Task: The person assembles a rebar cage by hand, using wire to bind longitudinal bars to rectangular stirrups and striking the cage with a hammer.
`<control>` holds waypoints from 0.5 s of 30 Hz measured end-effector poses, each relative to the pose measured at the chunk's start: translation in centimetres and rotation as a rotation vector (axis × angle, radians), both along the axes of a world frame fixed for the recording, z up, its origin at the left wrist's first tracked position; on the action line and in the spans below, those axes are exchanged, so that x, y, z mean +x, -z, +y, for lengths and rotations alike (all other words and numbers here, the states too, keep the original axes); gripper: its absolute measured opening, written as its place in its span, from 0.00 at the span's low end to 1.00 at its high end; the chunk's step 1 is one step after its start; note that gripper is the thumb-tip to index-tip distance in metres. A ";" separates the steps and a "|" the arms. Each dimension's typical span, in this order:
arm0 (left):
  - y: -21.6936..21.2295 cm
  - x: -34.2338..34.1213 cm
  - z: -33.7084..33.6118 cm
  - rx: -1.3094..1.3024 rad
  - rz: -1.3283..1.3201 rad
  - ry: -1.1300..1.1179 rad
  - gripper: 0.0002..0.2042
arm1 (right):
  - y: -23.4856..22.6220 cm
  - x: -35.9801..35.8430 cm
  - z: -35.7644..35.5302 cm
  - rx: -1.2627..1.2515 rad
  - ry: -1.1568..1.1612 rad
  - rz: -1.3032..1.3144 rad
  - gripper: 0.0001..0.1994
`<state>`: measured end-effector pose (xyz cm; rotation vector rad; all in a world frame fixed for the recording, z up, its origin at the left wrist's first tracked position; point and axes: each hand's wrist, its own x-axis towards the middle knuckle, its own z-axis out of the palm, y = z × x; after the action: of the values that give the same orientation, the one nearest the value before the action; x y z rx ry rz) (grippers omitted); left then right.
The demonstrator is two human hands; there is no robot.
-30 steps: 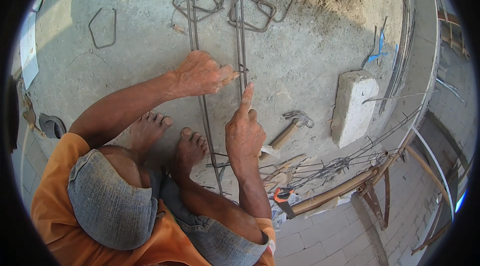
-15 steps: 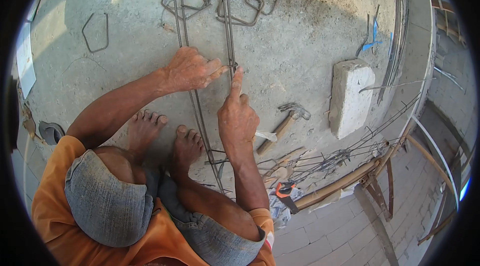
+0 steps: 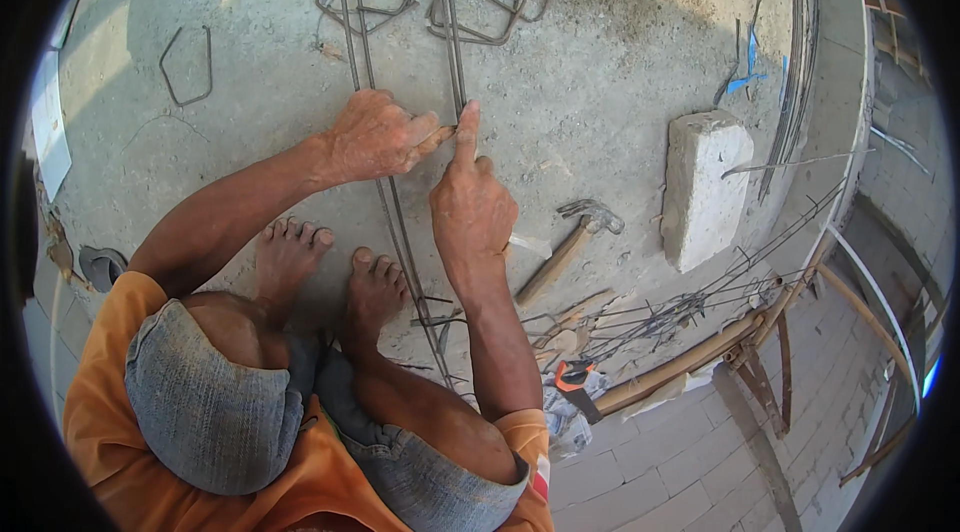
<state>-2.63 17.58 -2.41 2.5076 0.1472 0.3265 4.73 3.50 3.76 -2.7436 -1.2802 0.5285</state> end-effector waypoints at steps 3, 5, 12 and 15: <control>0.3 -0.3 0.4 0.000 -0.008 -0.001 0.16 | -0.8 -0.6 0.0 -0.097 0.028 -0.013 0.37; -0.1 -0.6 -0.1 0.000 0.008 0.015 0.16 | -1.8 -2.0 -1.5 -0.101 0.061 0.010 0.37; 0.4 -0.4 0.0 -0.014 -0.013 0.004 0.15 | -1.0 -0.6 -0.5 -0.069 0.000 -0.039 0.37; 0.6 -0.6 0.5 -0.007 0.042 -0.004 0.16 | -1.2 -2.9 -5.4 -0.039 0.070 0.014 0.36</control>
<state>-3.24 18.09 -2.98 2.5086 0.1695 0.2738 1.82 -1.87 4.91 -2.7996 -1.1789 0.5713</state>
